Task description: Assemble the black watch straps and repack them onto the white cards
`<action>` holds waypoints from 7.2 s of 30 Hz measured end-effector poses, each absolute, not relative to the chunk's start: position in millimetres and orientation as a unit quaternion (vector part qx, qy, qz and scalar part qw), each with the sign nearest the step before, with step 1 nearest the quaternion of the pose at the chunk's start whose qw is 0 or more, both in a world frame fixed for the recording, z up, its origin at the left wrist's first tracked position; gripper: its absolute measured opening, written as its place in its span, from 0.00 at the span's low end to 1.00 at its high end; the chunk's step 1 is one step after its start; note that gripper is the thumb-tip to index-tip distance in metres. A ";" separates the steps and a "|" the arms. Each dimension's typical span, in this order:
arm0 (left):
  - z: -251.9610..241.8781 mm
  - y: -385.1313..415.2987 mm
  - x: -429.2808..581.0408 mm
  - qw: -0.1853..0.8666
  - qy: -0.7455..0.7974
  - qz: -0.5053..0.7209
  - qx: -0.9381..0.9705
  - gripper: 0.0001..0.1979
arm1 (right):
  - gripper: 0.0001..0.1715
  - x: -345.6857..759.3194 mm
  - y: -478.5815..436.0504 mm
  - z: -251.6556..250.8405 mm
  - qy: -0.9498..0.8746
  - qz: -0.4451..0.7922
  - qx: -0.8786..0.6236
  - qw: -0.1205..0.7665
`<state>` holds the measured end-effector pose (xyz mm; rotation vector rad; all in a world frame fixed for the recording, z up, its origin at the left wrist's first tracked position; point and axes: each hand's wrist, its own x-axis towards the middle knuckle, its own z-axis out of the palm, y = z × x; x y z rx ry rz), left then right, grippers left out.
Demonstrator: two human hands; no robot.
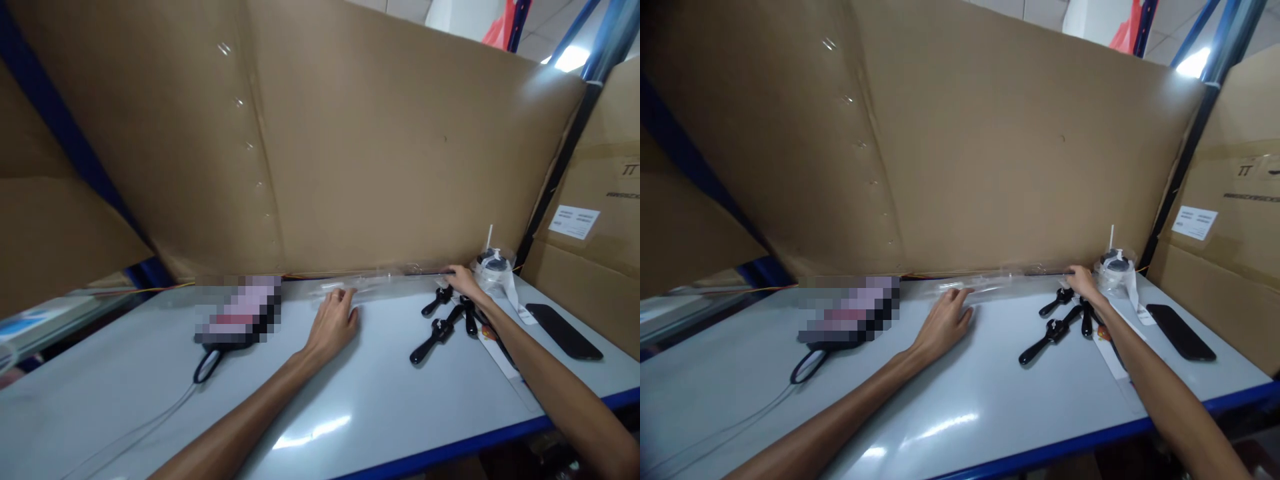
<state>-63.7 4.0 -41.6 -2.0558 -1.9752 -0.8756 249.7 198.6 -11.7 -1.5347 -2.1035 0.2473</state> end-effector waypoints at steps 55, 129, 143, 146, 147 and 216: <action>-15.9 7.7 -95.5 0.223 -0.720 -0.094 -0.650 0.15 | 0.04 238.4 162.4 -17.2 -0.764 0.103 -0.450 0.450; -55.1 23.6 -86.1 0.051 -0.675 -0.157 -0.719 0.27 | 0.09 213.3 113.8 -1.0 -0.771 0.233 -0.373 0.459; -1.2 4.8 -50.6 0.198 -0.592 -0.283 -0.728 0.31 | 0.11 228.2 119.5 10.5 -0.832 0.266 -0.284 0.396; 6.9 -0.4 -41.2 0.093 -0.638 -0.203 -0.737 0.22 | 0.13 224.6 110.7 14.6 -0.839 0.234 -0.274 0.407; 8.6 -1.0 -40.1 0.053 -0.647 -0.209 -0.732 0.21 | 0.14 223.5 108.1 16.4 -0.835 0.235 -0.273 0.415; -9.9 -4.1 -26.2 -0.581 -0.489 -0.531 -0.377 0.20 | 0.14 259.7 134.0 17.9 -0.763 0.082 -0.625 0.147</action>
